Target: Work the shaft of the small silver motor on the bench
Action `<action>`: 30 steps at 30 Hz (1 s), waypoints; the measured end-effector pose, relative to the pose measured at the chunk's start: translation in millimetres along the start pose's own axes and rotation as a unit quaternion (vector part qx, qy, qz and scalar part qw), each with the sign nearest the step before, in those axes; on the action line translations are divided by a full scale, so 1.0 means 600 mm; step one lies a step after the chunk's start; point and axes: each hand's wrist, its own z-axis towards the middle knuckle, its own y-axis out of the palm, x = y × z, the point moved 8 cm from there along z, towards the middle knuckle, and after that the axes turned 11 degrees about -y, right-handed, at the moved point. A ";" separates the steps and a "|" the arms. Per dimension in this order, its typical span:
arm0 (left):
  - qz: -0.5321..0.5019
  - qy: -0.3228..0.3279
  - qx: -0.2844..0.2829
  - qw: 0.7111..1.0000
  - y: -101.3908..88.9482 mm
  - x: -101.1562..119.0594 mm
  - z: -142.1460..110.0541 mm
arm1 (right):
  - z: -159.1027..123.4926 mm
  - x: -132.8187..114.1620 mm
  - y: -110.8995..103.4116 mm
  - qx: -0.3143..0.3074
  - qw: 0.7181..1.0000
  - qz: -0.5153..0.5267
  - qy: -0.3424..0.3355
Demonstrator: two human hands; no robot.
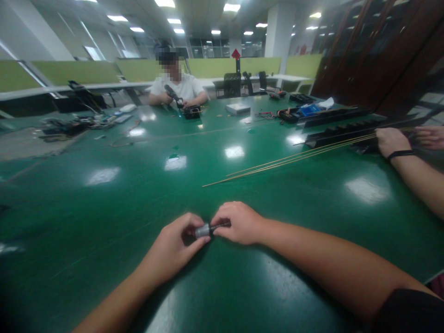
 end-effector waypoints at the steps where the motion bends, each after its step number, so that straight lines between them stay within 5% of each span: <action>1: 0.001 0.001 -0.001 1.000 0.000 0.000 0.000 | 0.000 0.000 0.000 0.000 1.000 0.000 0.000; 30: 0.014 0.010 -0.004 1.000 0.000 0.003 0.000 | 0.000 0.004 0.002 -0.014 1.000 -0.002 0.022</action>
